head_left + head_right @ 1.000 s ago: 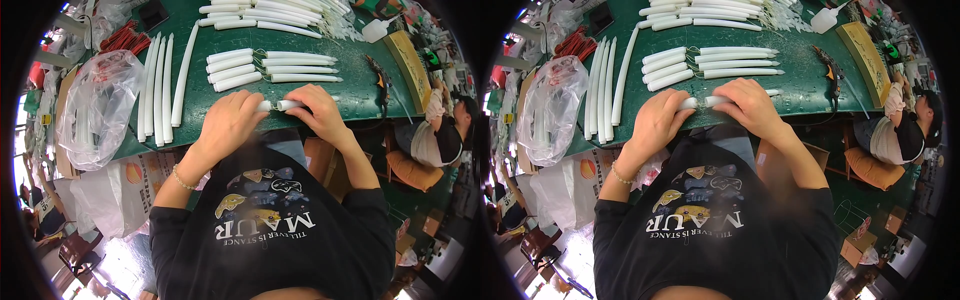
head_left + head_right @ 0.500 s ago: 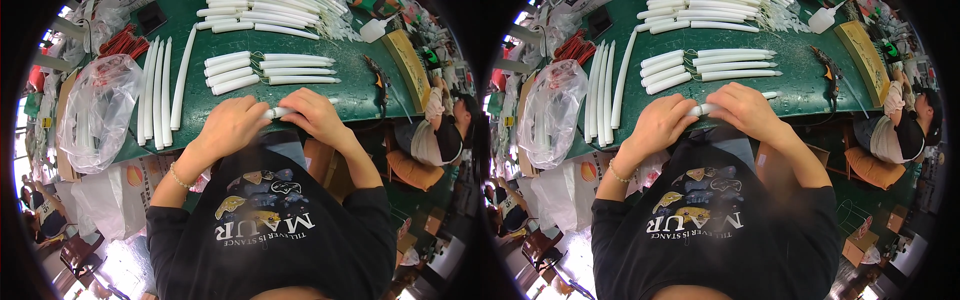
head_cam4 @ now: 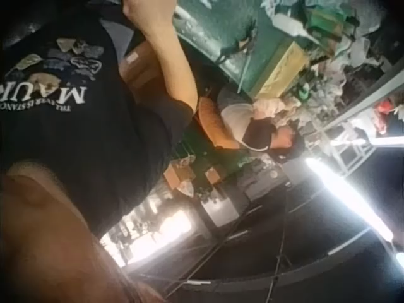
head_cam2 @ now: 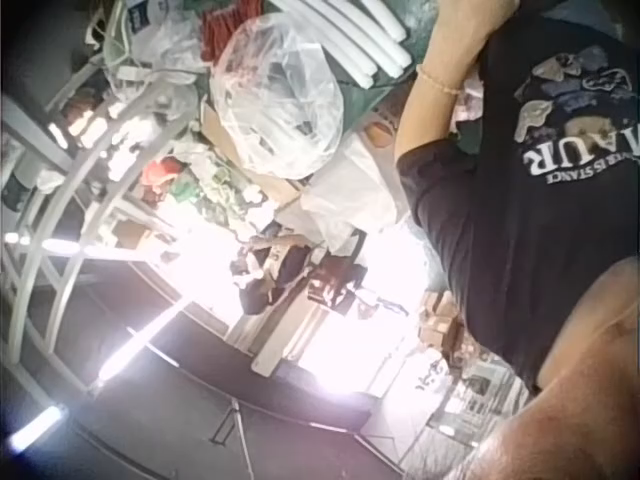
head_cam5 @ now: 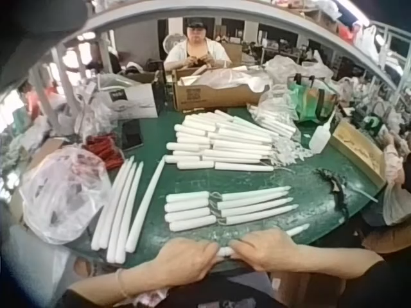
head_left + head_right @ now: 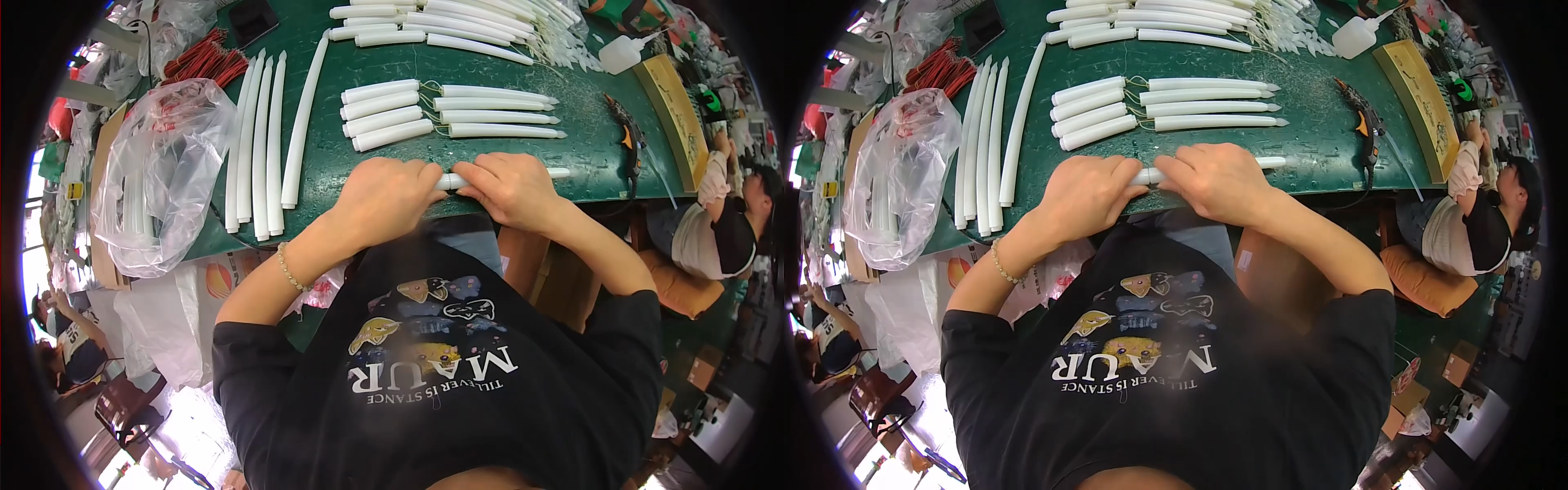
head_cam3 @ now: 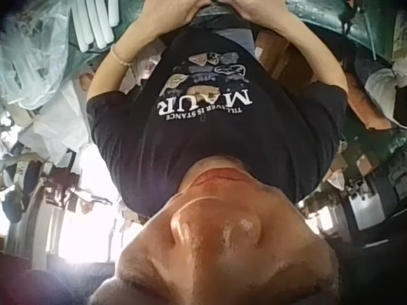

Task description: Applying adhesive to the ends of white plastic tubes and joining components at a factory workbench.

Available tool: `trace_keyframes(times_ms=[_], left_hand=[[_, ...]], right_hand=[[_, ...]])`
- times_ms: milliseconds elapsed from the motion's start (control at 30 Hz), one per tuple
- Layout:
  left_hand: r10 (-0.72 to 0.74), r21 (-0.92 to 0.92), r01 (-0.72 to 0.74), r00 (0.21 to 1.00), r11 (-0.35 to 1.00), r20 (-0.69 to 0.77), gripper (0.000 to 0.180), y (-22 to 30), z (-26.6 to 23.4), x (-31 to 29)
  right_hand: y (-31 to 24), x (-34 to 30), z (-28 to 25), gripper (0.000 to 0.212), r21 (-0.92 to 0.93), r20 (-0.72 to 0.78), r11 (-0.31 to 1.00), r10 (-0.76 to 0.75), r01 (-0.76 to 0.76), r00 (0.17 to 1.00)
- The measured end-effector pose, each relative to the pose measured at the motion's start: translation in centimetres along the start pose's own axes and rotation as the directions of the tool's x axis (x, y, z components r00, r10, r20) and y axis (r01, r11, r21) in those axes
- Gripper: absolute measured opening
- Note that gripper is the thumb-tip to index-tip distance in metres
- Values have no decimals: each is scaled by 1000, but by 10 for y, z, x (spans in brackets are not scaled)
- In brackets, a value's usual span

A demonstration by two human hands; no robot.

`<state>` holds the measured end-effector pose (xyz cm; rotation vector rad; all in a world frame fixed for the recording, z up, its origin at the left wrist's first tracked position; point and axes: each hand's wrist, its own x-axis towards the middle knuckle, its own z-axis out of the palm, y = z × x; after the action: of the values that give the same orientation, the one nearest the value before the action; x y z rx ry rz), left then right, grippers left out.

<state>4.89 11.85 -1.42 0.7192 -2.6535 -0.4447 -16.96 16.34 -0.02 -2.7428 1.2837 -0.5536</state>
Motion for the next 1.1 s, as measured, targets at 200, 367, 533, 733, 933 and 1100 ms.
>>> trace_keyframes(times_ms=[200, 367, 533, 733, 933, 1100], left_hand=[[6, -12, -6, 999, 1000, -34, 23, -2, 0, 2], [-11, -47, 12, 1000, 999, 17, 21, -2, 0, 2], [-27, 0, 27, 996, 1000, -90, 22, -4, 3, -5], [-57, 8, 59, 989, 998, -135, 22, -6, -18, -19], [-32, 17, 33, 999, 999, -43, 20, 4, -24, -29], [-8, 33, 9, 999, 999, -49, 20, 6, -24, -30]], right_hand=[[2, 6, 1, 21, 39, 30, 999, 11, -13, 999], [3, 11, -1, 19, 61, 88, 998, -16, 10, 996], [0, 12, 0, 29, 5, -1, 999, -52, 52, 999], [7, 9, 2, 36, -101, -225, 991, -105, 85, 969], [-1, 4, -7, 32, -20, -67, 993, -121, 120, 990], [-2, 5, -8, 30, 4, -54, 988, -153, 153, 987]])
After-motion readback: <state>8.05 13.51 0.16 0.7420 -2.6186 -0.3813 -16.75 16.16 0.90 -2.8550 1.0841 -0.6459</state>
